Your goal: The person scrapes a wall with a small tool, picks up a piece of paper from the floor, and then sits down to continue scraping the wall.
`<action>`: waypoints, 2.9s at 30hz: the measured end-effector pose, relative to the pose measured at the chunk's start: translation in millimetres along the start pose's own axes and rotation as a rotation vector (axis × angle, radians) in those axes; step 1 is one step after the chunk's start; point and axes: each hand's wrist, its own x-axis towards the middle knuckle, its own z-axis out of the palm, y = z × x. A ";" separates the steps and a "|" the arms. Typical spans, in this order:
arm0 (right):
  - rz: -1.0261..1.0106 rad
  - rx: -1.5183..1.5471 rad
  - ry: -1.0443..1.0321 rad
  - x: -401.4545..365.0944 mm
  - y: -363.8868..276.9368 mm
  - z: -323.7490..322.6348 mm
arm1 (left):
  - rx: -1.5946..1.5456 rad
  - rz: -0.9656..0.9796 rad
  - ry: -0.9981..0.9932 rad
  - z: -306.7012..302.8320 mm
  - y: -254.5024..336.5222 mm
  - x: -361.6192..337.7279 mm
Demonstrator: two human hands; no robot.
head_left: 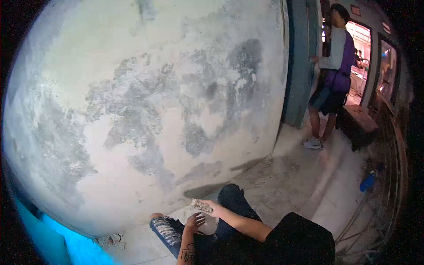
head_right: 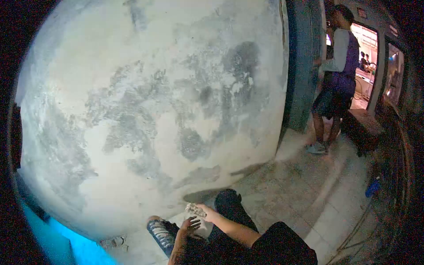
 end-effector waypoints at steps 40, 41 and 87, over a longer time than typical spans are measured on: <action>-1.022 -0.883 0.031 -60.1 -158.6 107.1 | 0.055 0.141 -0.012 14.1 15.2 -6.2; -1.060 -0.928 0.088 -64.4 -177.1 118.4 | 0.066 0.153 -0.002 16.0 18.1 -9.8; -1.523 -2.122 0.418 -38.3 -223.8 313.6 | -0.161 0.063 0.026 -9.0 12.8 18.8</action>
